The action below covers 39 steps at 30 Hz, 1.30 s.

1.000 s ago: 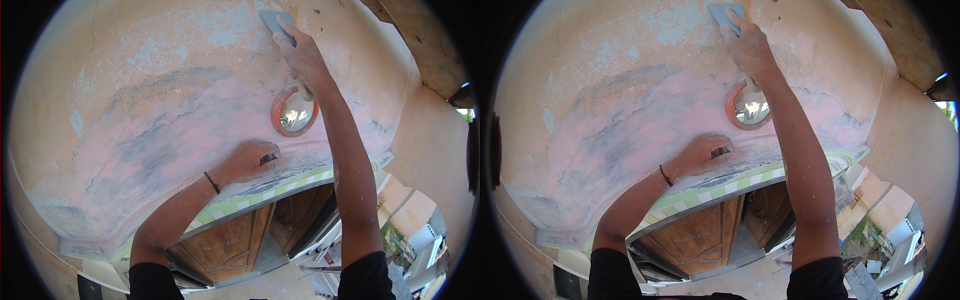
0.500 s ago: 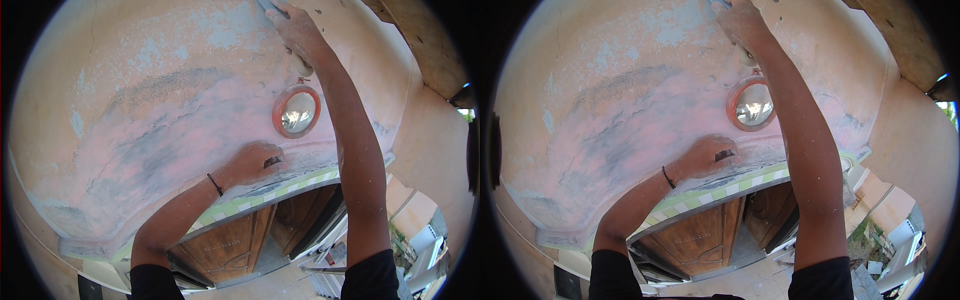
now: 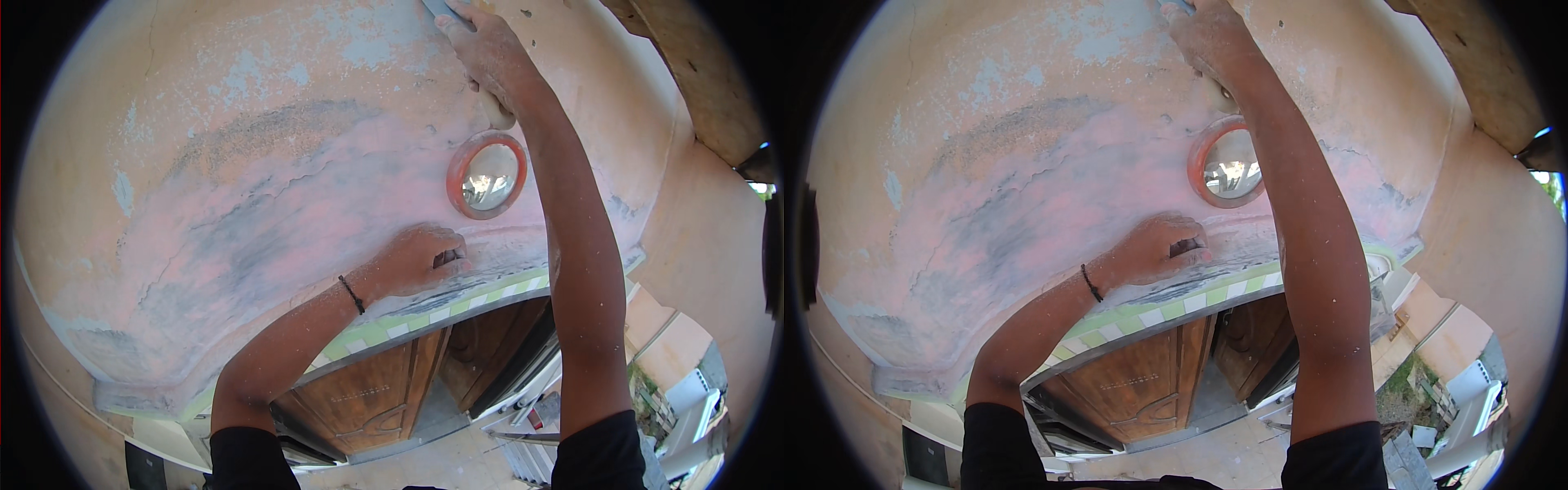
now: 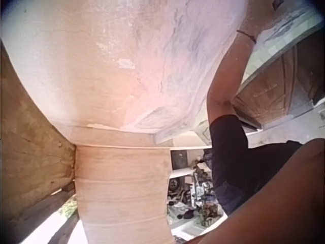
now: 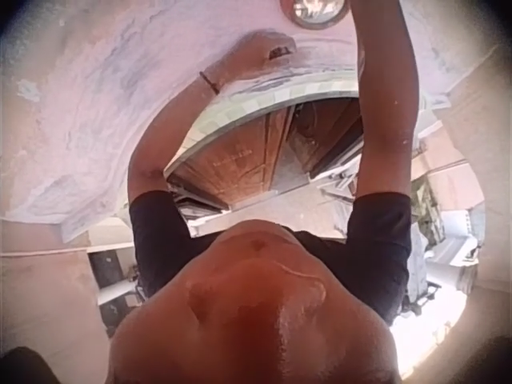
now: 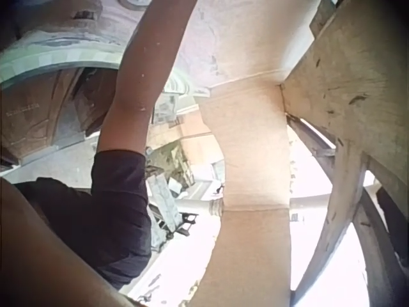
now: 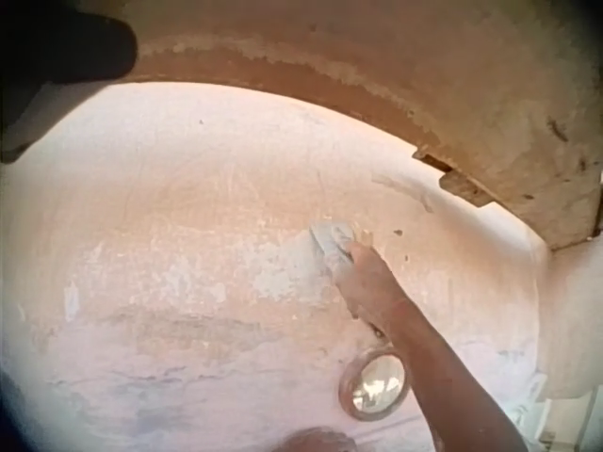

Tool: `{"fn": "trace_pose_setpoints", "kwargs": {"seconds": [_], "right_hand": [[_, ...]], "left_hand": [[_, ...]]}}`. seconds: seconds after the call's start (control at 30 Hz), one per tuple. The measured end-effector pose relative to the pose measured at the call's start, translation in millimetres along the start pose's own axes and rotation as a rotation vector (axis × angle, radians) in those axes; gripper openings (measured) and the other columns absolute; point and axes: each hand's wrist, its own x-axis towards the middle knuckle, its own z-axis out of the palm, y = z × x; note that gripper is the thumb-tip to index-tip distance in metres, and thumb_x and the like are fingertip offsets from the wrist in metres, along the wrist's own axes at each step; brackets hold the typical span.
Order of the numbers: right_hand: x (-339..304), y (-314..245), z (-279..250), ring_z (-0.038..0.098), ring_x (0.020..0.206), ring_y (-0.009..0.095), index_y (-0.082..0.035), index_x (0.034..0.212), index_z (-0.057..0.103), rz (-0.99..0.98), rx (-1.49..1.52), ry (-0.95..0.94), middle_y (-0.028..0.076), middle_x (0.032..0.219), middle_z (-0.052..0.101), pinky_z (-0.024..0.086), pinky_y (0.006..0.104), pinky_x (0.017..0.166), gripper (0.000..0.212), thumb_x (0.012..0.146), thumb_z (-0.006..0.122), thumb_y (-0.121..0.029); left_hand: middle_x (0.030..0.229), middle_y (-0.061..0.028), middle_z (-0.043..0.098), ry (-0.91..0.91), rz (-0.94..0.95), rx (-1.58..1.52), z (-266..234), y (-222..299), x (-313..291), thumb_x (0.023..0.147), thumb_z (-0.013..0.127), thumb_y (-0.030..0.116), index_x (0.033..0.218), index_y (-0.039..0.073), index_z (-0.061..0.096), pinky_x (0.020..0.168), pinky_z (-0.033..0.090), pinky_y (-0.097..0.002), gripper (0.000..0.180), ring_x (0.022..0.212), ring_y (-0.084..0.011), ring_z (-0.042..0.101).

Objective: The recorder is using a putty knife to scrape old paint and plaster off a wall above a doorway.

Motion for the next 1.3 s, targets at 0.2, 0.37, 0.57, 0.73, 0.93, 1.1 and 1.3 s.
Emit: {"fn": "trace_pose_setpoints", "kwargs": {"seconds": [0.2, 0.37, 0.57, 0.73, 0.93, 1.1, 1.3], "right_hand": [[-73, 65, 72, 0.072, 0.099, 0.039, -0.008, 0.152, 0.049, -0.368, -0.086, 0.206, 0.031, 0.111, 0.071, 0.051, 0.0447, 0.098, 0.054, 0.102, 0.056, -0.028], [-42, 40, 44, 0.067, 0.115, 0.032, -0.013, 0.156, 0.046, -0.213, -0.035, 0.062, 0.022, 0.127, 0.069, 0.05, 0.0383, 0.102, 0.057, 0.105, 0.055, -0.036], [1, 21, -3, 0.049, 0.054, 0.013, -0.012, 0.153, 0.05, -0.025, 0.099, -0.018, 0.004, 0.076, 0.054, 0.049, 0.0295, 0.054, 0.056, 0.105, 0.055, -0.04], [-83, 69, 74, 0.066, 0.116, 0.042, -0.014, 0.154, 0.049, -0.22, 0.044, 0.154, 0.03, 0.127, 0.066, 0.046, 0.0433, 0.107, 0.058, 0.101, 0.058, -0.035], [14, 25, -5, 0.056, 0.061, 0.017, -0.016, 0.156, 0.046, 0.032, 0.141, 0.004, 0.006, 0.081, 0.062, 0.055, 0.0339, 0.064, 0.058, 0.103, 0.059, -0.037], [-54, 49, 55, 0.051, 0.055, 0.015, -0.013, 0.155, 0.046, -0.104, 0.054, 0.096, 0.004, 0.077, 0.058, 0.052, 0.0323, 0.055, 0.059, 0.103, 0.06, -0.036], [-27, 22, 35, 0.063, 0.084, 0.023, -0.019, 0.156, 0.047, -0.076, 0.036, 0.02, 0.016, 0.107, 0.07, 0.053, 0.0386, 0.091, 0.056, 0.104, 0.057, -0.039]], "left_hand": [[0.086, -0.0169, 0.064, -0.03, -0.187, -0.091, -13, 5, -16, 0.096, 0.067, 0.035, 0.096, 0.005, 0.067, 0.08, 0.048, -0.0481, 0.03, 0.086, -0.04, 0.06], [0.086, -0.0137, 0.062, 0.024, -0.035, 0.046, -7, 0, -18, 0.097, 0.069, 0.033, 0.096, 0.005, 0.067, 0.079, 0.049, -0.0428, 0.028, 0.083, -0.0334, 0.059], [0.089, -0.0156, 0.065, 0.006, -0.036, -0.059, -7, -2, -12, 0.096, 0.068, 0.036, 0.095, 0.006, 0.067, 0.082, 0.048, -0.0484, 0.03, 0.087, -0.0393, 0.06], [0.086, -0.0138, 0.061, -0.019, -0.081, 0.035, -8, -2, -20, 0.097, 0.067, 0.035, 0.095, 0.005, 0.066, 0.08, 0.048, -0.0442, 0.03, 0.085, -0.0355, 0.059], [0.087, -0.0144, 0.063, -0.007, -0.019, 0.017, -4, 6, -7, 0.096, 0.068, 0.036, 0.095, 0.006, 0.066, 0.081, 0.047, -0.0471, 0.03, 0.086, -0.0371, 0.059], [0.09, -0.0156, 0.065, -0.048, -0.134, 0.021, -15, 4, -22, 0.095, 0.068, 0.036, 0.095, 0.006, 0.066, 0.083, 0.047, -0.0487, 0.03, 0.089, -0.0388, 0.06], [0.09, -0.0159, 0.065, 0.006, -0.054, 0.08, -7, 3, -19, 0.095, 0.067, 0.036, 0.096, 0.007, 0.066, 0.083, 0.048, -0.0483, 0.029, 0.09, -0.039, 0.061]]}}
